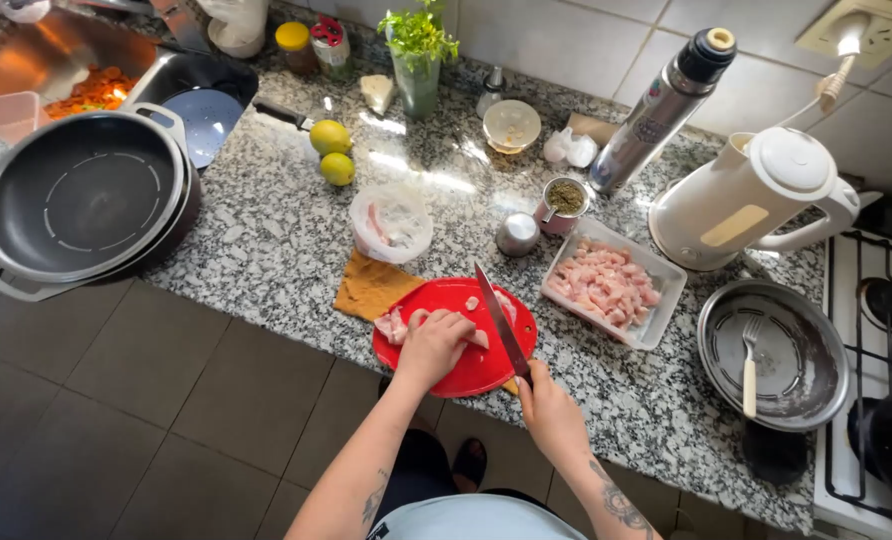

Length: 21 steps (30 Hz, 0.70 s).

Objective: The person cuts raw chicken pieces on a red plate using a knife. They slice the meat into smaller chunks and transfer them into a white rectangular container on the countertop.

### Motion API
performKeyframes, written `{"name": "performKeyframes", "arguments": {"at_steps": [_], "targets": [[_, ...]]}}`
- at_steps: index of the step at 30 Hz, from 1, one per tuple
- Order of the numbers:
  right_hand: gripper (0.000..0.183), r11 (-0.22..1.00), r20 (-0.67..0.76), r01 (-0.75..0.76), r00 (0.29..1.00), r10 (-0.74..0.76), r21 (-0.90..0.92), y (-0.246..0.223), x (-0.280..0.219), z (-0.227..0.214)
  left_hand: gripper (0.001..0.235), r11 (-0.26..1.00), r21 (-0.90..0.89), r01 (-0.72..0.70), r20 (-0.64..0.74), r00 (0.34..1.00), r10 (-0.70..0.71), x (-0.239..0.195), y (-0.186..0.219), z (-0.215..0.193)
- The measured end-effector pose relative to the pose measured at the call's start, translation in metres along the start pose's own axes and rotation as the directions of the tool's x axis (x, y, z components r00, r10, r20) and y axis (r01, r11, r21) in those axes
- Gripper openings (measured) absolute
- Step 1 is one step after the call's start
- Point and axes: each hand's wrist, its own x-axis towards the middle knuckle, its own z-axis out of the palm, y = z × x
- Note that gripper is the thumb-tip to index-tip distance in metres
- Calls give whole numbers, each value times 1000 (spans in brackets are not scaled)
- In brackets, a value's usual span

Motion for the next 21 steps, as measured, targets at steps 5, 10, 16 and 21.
{"name": "performKeyframes", "arguments": {"at_steps": [5,10,16,21], "targets": [[27,994,19,37,999,-35,-98,18,-21,8,10,981,56,187,1,982,-188,-4,14,6],[23,987,70,59,996,-49,-150,25,-37,23,4,969,80,234,-16,972,-233,-4,15,14],[31,925,-54,173,978,-203,-339,31,-12,52,8,966,151,211,13,976,-215,-4,14,25],[23,935,8,144,989,-149,-323,-11,47,56,17,947,202,250,15,966,-258,-8,-2,47]]}}
